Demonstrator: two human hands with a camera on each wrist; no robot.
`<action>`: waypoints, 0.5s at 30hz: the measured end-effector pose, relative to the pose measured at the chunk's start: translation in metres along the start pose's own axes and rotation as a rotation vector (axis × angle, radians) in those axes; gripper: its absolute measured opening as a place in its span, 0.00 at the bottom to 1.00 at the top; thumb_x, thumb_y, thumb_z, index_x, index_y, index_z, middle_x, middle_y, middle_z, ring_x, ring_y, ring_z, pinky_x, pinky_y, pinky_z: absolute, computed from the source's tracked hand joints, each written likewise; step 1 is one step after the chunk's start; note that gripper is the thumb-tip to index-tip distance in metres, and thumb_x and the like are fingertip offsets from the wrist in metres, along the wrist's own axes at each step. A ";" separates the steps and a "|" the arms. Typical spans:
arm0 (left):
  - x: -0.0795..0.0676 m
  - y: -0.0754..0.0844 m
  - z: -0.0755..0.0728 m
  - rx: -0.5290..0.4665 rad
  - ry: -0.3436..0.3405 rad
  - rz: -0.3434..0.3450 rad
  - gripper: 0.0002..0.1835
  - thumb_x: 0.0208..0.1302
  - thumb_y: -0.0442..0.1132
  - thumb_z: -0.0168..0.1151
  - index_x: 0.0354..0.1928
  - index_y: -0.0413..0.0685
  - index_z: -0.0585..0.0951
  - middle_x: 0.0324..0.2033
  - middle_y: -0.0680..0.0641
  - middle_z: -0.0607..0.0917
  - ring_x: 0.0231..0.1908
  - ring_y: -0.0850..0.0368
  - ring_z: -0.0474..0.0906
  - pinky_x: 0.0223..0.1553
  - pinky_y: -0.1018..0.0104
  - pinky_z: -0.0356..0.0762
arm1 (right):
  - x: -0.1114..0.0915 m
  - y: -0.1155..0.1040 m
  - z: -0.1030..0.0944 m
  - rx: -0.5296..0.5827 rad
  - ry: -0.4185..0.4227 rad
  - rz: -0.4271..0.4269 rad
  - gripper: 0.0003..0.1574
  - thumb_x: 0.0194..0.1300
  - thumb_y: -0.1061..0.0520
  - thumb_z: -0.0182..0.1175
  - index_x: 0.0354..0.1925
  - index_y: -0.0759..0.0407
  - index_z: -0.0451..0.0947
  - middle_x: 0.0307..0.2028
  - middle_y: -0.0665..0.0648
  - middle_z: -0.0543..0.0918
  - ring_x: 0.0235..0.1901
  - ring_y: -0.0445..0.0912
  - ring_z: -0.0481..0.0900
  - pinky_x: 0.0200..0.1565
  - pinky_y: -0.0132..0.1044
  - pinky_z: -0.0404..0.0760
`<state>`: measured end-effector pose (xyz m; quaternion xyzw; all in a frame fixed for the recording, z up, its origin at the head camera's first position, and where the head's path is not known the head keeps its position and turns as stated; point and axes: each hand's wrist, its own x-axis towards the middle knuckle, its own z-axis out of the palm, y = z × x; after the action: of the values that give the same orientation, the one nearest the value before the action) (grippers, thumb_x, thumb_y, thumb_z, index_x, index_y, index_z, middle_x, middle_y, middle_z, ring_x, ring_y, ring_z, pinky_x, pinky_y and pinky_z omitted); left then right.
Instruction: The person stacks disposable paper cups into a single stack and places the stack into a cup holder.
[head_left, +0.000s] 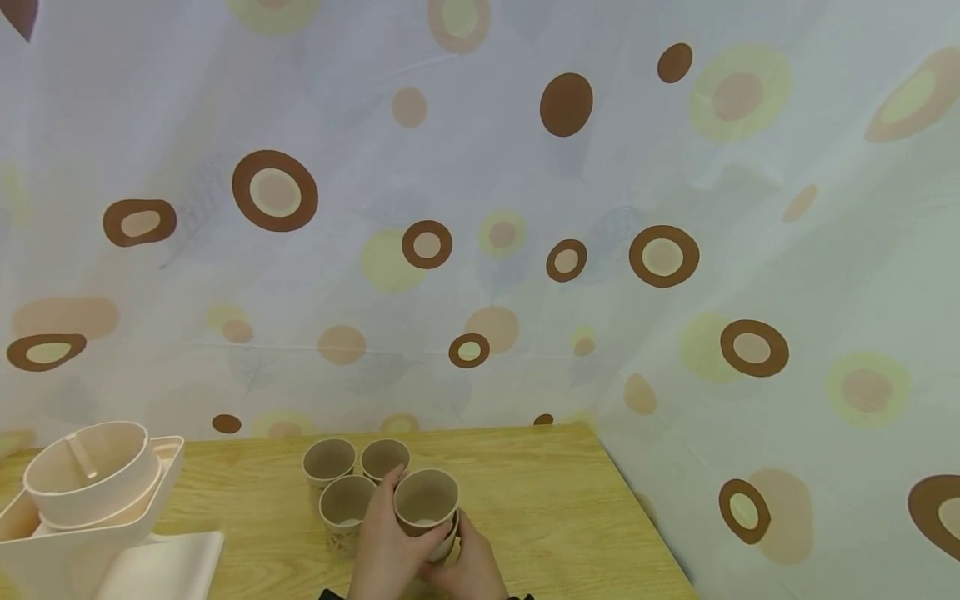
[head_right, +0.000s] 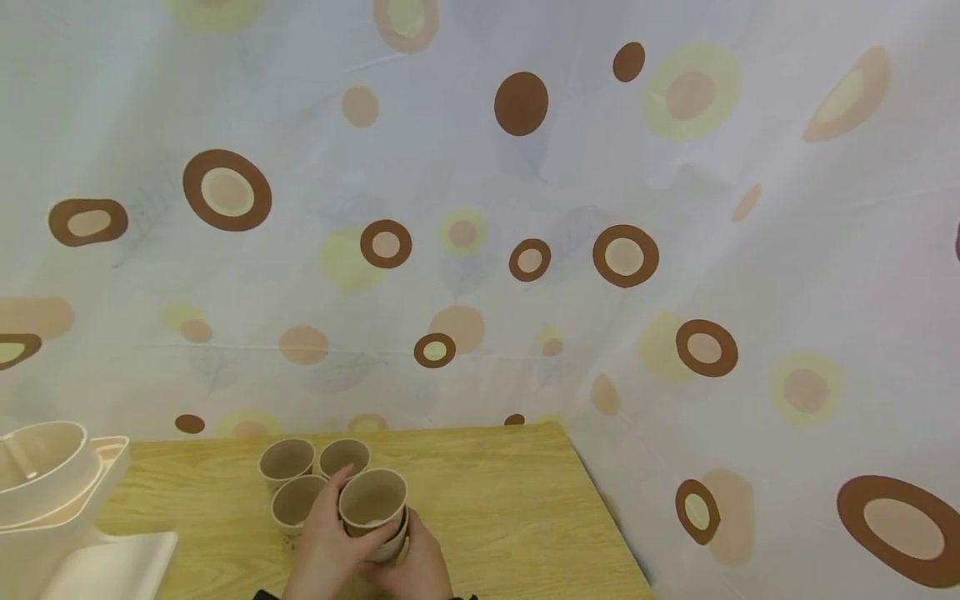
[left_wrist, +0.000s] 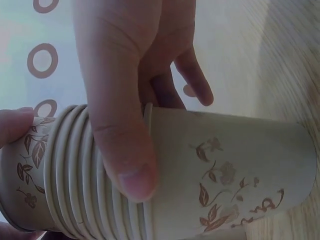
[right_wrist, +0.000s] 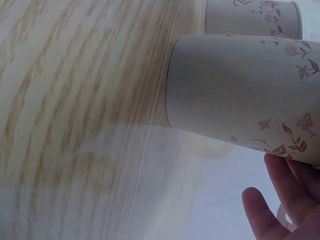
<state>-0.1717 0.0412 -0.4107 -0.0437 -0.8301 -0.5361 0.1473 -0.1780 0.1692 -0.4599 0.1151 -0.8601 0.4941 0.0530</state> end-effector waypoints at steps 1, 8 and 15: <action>0.000 -0.001 0.001 0.011 0.007 0.010 0.47 0.39 0.45 0.75 0.62 0.32 0.67 0.55 0.31 0.75 0.51 0.38 0.74 0.49 0.43 0.76 | 0.000 0.000 0.000 -0.002 0.002 -0.002 0.47 0.47 0.51 0.70 0.61 0.71 0.66 0.55 0.72 0.77 0.54 0.66 0.73 0.52 0.66 0.73; -0.002 -0.003 0.003 0.029 0.008 0.027 0.45 0.38 0.46 0.76 0.60 0.33 0.69 0.54 0.33 0.76 0.51 0.38 0.72 0.49 0.40 0.75 | 0.001 0.001 0.001 0.006 0.004 -0.012 0.47 0.45 0.54 0.70 0.61 0.71 0.66 0.54 0.71 0.78 0.55 0.66 0.72 0.53 0.67 0.71; -0.003 -0.004 0.002 -0.011 -0.012 -0.006 0.48 0.37 0.48 0.76 0.61 0.33 0.68 0.55 0.32 0.76 0.51 0.37 0.73 0.49 0.41 0.76 | 0.000 -0.002 -0.001 0.024 -0.009 0.007 0.48 0.46 0.54 0.69 0.62 0.73 0.64 0.55 0.72 0.78 0.56 0.68 0.71 0.54 0.70 0.69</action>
<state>-0.1705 0.0417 -0.4163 -0.0450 -0.8281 -0.5409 0.1405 -0.1773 0.1689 -0.4584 0.1149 -0.8547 0.5042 0.0457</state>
